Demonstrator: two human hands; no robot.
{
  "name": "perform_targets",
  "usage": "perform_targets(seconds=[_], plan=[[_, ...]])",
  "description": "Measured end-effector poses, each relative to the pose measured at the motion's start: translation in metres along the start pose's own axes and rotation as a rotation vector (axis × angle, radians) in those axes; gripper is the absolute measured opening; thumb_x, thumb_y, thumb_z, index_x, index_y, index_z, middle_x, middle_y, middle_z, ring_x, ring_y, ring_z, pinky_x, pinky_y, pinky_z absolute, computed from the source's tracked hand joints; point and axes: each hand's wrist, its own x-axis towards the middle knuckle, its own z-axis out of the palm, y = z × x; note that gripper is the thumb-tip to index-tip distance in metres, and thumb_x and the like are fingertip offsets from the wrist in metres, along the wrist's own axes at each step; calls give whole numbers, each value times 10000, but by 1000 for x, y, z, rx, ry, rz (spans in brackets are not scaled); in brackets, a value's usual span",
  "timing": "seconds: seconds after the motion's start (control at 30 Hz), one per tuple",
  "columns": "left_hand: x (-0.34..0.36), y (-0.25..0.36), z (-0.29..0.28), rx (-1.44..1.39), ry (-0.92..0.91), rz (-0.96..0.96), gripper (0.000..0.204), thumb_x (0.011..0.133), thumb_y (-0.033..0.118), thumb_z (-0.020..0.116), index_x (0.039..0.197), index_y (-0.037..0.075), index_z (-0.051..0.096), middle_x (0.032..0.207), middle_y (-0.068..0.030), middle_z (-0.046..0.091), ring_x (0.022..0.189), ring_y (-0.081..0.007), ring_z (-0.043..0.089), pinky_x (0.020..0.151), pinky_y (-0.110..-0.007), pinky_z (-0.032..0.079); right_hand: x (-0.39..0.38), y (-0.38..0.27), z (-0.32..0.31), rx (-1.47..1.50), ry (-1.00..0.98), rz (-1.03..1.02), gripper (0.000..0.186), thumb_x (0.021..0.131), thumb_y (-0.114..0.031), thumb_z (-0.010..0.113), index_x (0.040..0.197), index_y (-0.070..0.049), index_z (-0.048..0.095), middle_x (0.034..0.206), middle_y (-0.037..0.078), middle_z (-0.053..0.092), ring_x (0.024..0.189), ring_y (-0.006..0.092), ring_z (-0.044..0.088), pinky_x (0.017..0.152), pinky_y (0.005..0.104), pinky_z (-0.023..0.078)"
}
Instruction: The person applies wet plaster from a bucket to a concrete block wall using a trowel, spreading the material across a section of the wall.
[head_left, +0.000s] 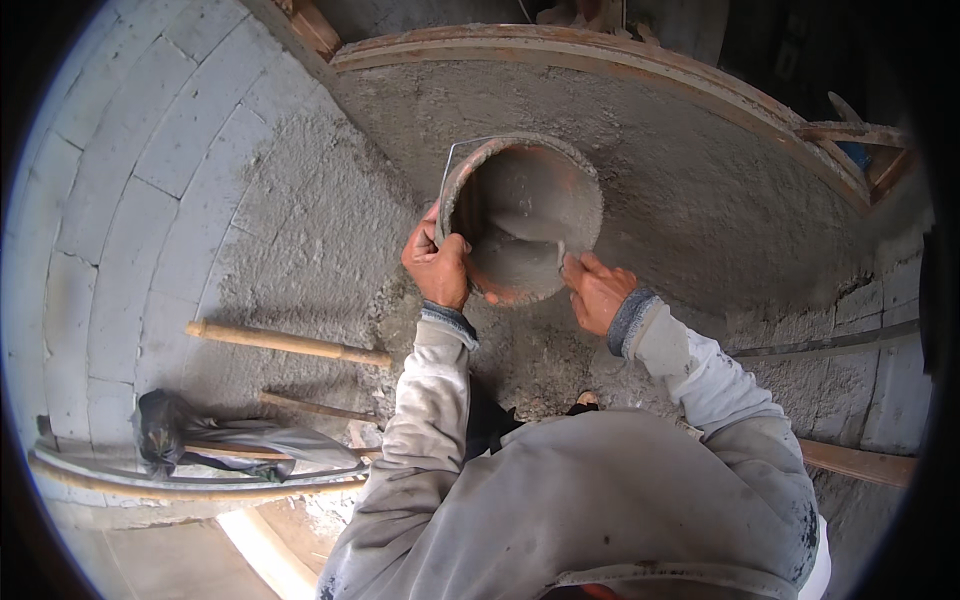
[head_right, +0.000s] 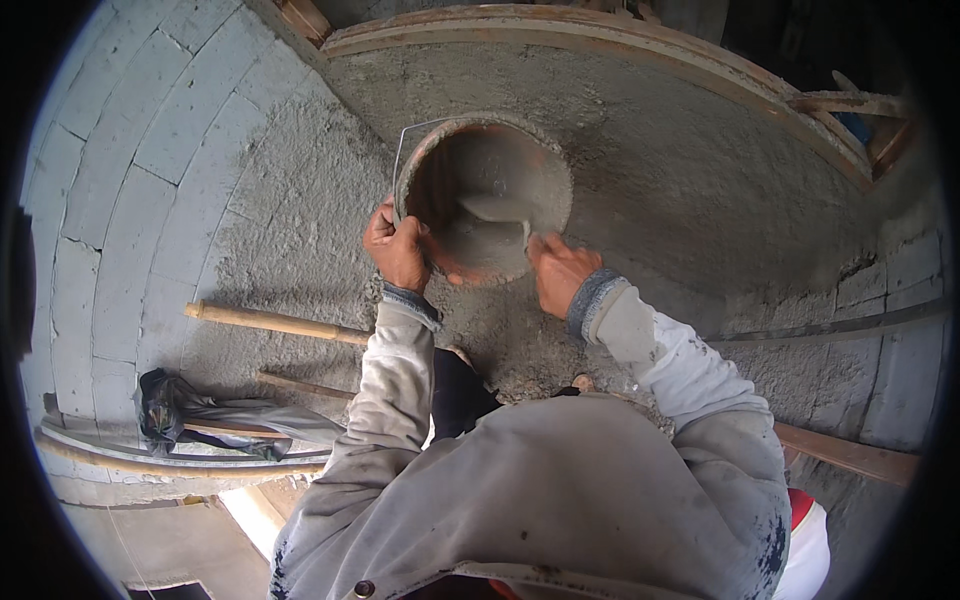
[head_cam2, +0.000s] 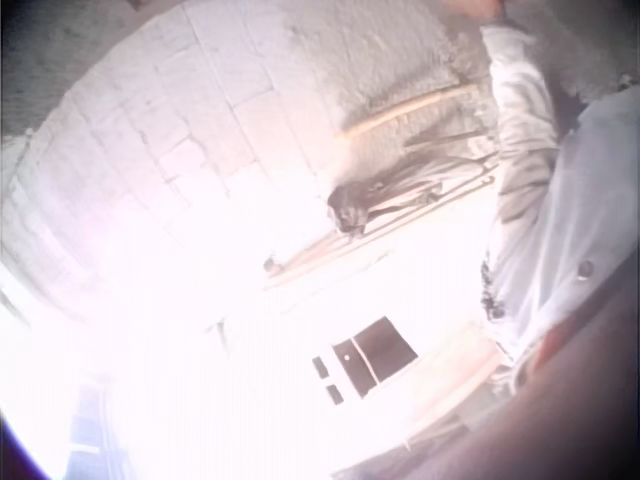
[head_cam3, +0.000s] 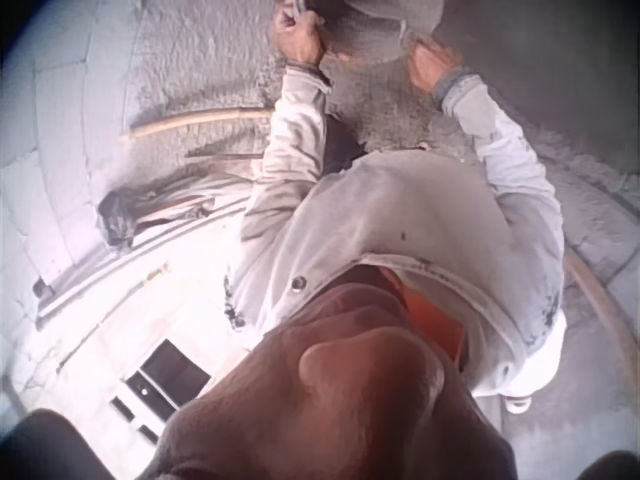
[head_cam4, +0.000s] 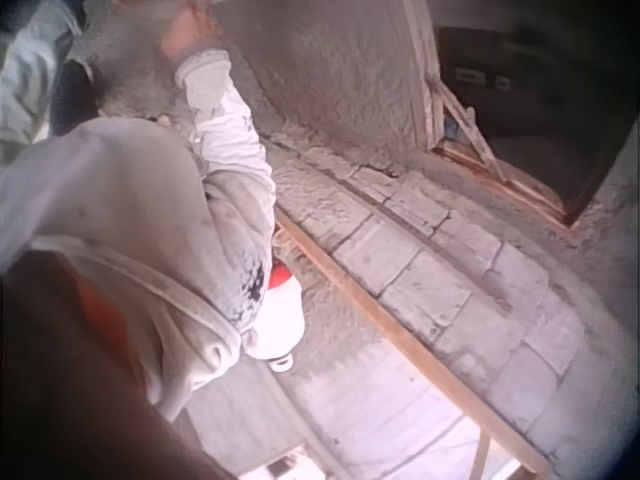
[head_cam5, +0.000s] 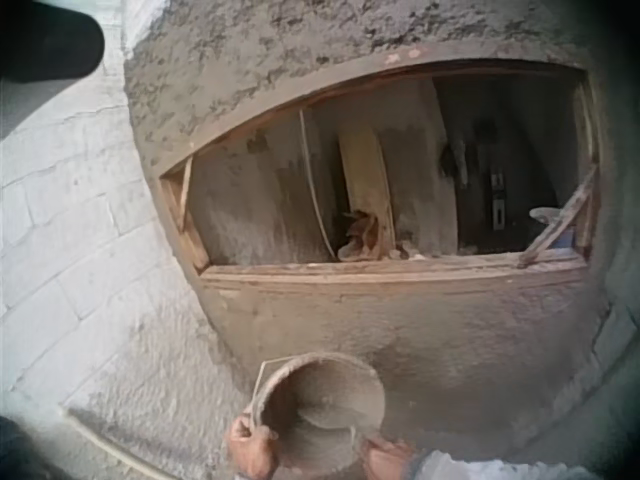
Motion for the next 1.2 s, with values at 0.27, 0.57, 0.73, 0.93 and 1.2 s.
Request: perform_targets(seconds=[0.27,0.57,0.73,0.93,1.2], plan=[[86,-5,-66,120,-69,127,48,633,-60,476,622,-18,455,1065,-162,600,661,-95,514,556,-231,418,91,-78,-1,42,88,74,487,774,-82,500,1224,61,381,1100,245,489,830,384,611,771,479,475],[204,30,-99,128,-311,250,78,614,-63,485,608,-11,427,1124,-186,582,942,-180,545,805,-274,410,174,-179,-22,34,293,326,402,765,-88,516,1141,28,435,1087,242,513,842,398,602,744,469,490],[231,49,-80,87,-518,302,77,609,-57,478,597,-4,424,1113,-181,592,1051,-246,519,901,-338,381,191,-173,-62,185,298,492,254,762,-80,501,991,29,522,854,192,591,708,350,606,626,409,500],[265,70,-67,-18,-744,359,81,576,-30,499,577,8,427,1087,-193,601,1079,-277,523,921,-396,381,175,-164,-88,1267,81,413,251,790,-96,514,999,29,575,709,58,575,466,129,548,398,249,447],[286,47,-74,-60,-597,89,135,580,-56,491,555,25,386,1158,-212,556,933,-213,553,834,-322,410,217,-149,-29,2203,27,-23,400,847,-123,457,1195,67,403,868,112,543,477,125,519,377,242,433]])
